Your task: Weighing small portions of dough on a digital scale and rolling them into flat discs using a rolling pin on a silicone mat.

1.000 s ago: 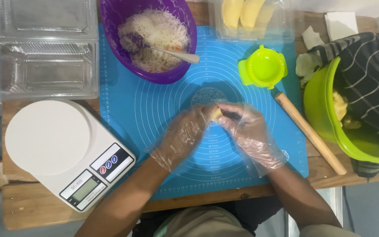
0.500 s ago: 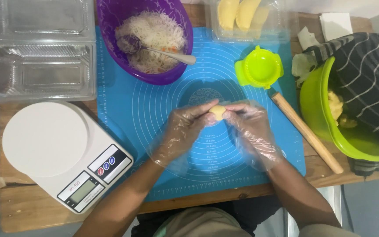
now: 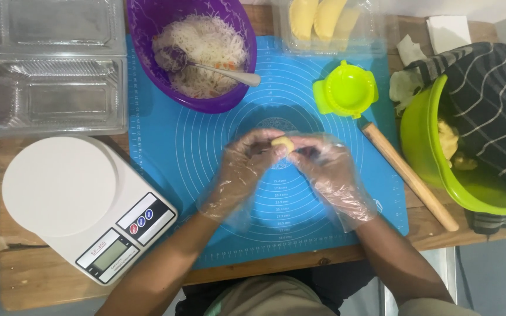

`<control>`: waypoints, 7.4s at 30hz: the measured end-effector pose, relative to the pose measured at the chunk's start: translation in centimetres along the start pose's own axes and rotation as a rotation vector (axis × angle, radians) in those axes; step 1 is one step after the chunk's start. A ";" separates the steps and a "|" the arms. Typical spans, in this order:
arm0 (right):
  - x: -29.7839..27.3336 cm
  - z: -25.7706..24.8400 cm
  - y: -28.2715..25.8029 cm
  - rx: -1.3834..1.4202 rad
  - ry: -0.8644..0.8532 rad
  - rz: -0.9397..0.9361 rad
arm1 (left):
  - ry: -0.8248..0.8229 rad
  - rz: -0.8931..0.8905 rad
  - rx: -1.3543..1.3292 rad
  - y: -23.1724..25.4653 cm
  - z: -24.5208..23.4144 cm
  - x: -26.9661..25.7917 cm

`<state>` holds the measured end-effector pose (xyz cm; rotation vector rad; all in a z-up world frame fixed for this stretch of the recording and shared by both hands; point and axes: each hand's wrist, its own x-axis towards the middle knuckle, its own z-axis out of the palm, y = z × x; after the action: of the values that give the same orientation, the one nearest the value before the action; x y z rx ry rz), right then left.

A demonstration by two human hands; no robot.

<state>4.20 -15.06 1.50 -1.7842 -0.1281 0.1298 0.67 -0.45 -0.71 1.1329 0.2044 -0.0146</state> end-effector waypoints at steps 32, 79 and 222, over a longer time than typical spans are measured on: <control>-0.4 -2.2 0.3 0.006 -0.125 0.075 | -0.310 0.392 0.200 0.2 -2.0 1.3; 0.0 -1.0 0.7 -0.184 0.013 -0.146 | -0.195 0.158 0.352 1.4 -1.1 -0.4; 0.4 -6.7 0.7 -1.414 -0.111 -0.381 | -0.108 0.828 1.531 0.9 -1.3 5.0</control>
<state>5.63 -21.60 2.25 -3.1000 -0.7851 -0.2024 5.48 1.57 -1.33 2.6554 -0.4981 0.5919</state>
